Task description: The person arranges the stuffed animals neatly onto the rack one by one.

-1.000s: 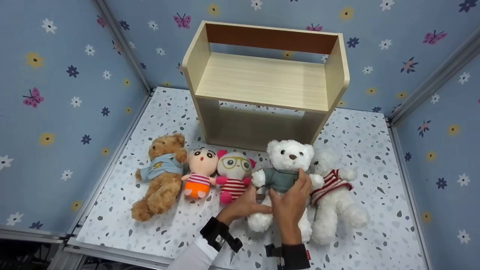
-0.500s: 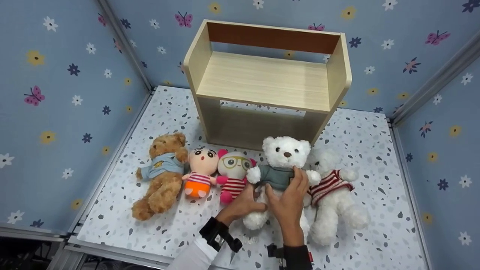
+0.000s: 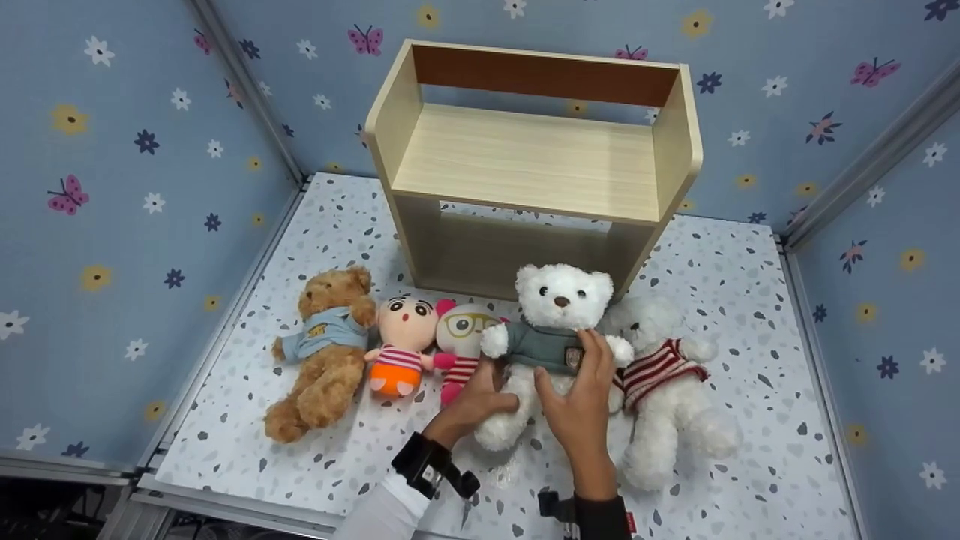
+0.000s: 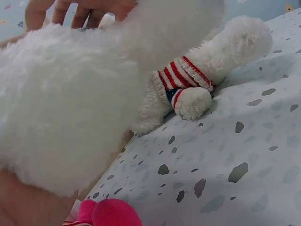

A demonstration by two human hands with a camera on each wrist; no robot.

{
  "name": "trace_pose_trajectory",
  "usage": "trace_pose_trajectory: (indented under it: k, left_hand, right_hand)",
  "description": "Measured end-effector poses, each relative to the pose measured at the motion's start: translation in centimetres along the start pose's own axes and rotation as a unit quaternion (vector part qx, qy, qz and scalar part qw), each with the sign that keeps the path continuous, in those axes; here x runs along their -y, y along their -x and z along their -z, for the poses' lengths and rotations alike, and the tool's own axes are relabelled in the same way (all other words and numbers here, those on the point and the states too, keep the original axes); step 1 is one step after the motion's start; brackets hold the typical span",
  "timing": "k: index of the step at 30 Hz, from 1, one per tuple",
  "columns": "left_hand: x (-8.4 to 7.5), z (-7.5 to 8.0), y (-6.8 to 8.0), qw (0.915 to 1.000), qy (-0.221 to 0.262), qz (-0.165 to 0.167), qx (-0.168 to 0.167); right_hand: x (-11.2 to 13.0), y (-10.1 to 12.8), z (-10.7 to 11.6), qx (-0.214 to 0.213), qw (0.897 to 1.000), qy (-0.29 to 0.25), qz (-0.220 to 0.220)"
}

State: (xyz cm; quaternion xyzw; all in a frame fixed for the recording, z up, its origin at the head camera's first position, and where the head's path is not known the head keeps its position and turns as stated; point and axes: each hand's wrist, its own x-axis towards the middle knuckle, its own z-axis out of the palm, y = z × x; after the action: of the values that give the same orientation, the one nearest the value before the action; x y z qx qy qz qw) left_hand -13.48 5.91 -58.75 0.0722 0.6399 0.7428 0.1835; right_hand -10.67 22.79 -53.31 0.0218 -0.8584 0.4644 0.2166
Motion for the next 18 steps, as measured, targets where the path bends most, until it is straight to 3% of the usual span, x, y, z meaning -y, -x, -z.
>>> trace_pose_trajectory:
  k: [5,10,18]
  left_hand:
    - [-0.10,0.20,-0.03,0.9998,0.010,-0.017,-0.002]
    - [-0.16,0.27,-0.02,0.9998,0.020,-0.002,-0.002]
    - [-0.12,0.42,0.01,0.9989,0.032,0.031,-0.015]
  right_hand:
    - [-0.02,0.06,0.30,-0.022,1.000,-0.006,0.011]
    - [0.11,0.12,0.53,-0.061,0.998,0.027,0.015]
    - [-0.14,0.41,0.67,-0.097,0.993,0.061,-0.041]
